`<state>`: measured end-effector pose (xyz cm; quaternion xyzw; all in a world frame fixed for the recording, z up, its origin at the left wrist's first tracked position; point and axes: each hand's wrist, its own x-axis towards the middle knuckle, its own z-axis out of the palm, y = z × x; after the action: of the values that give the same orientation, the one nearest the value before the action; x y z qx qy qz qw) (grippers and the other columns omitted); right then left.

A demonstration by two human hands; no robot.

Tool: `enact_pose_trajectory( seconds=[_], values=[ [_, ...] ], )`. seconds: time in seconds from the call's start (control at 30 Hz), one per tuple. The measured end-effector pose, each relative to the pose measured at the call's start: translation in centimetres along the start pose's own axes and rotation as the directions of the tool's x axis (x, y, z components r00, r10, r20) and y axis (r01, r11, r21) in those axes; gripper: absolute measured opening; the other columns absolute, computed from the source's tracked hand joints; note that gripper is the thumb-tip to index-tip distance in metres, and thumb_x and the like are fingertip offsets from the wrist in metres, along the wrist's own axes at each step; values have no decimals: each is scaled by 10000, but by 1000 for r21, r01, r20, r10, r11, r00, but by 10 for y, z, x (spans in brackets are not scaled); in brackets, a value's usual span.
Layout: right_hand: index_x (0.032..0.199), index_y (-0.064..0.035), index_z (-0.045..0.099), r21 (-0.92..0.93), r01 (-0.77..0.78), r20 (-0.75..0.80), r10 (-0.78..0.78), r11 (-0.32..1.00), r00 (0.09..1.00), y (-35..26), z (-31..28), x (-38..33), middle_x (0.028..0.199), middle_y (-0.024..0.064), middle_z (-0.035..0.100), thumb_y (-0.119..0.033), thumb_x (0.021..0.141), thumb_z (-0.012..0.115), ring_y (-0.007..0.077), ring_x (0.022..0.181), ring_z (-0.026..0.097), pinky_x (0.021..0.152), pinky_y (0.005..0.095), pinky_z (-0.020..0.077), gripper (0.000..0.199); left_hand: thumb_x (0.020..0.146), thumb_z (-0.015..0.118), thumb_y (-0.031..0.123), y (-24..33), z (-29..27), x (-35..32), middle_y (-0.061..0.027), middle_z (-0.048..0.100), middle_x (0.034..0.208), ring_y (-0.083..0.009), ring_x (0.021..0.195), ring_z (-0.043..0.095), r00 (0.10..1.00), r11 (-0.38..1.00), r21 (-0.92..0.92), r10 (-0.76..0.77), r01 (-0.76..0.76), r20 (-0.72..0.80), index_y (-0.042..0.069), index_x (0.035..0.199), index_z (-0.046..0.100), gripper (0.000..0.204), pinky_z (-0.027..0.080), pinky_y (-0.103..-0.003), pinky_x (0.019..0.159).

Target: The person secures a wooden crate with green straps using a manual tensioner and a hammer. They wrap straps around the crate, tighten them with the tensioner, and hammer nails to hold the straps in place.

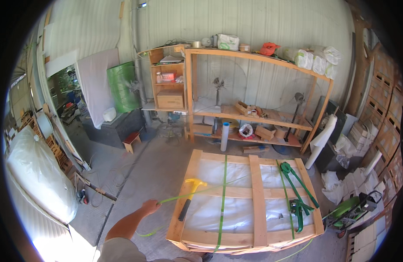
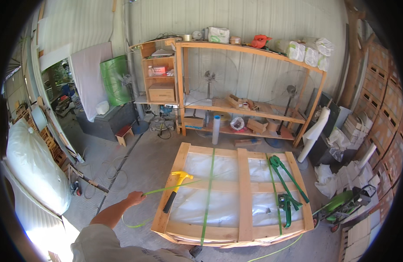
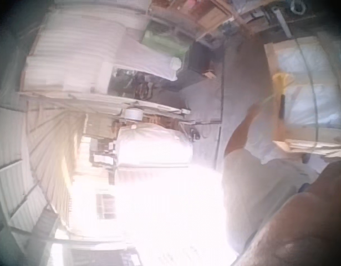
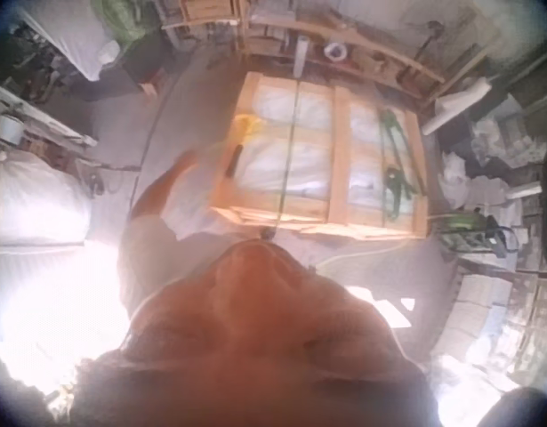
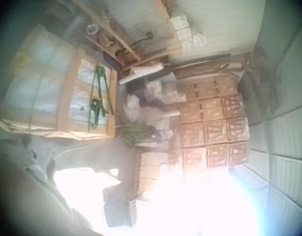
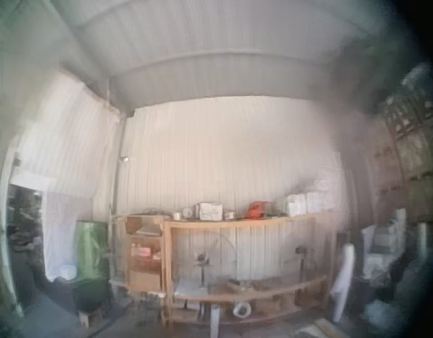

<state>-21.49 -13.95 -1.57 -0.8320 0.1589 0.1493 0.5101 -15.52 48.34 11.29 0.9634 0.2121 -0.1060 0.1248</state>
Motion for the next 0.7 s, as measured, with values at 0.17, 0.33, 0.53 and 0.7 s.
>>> enact_pose_trajectory(
  seconds=[0.17,0.33,0.53,0.7],
  values=[
    [963,0,643,485,-182,52,180,855,982,35,59,-108,819,106,677,-307,917,523,184,741,645,678,314,511,332,911,433,362,-68,41,-17,-160,632,702,-374,688,608,960,921,281,280,-270,6,68,701,583,391,459,-503,634],
    [961,-14,645,460,-232,185,163,857,969,37,93,-188,797,97,670,-366,928,494,181,735,640,683,317,502,385,899,527,321,-114,70,19,-159,565,617,-365,570,577,841,843,-9,537,-539,-61,40,761,568,316,445,-488,578],
    [1062,-118,621,231,-331,60,326,915,944,77,106,-243,874,173,645,-348,902,456,326,812,641,734,410,493,325,942,481,387,-92,69,66,-90,507,540,-293,475,533,898,899,-17,437,-437,44,73,799,561,353,424,-428,479],
    [870,-43,613,-261,-264,-237,204,929,950,92,156,-241,855,213,659,-222,887,438,398,794,655,672,499,525,252,947,475,398,-60,49,95,-69,487,533,-264,461,516,929,935,-42,355,-352,110,83,805,551,354,410,-405,454]
  ],
)
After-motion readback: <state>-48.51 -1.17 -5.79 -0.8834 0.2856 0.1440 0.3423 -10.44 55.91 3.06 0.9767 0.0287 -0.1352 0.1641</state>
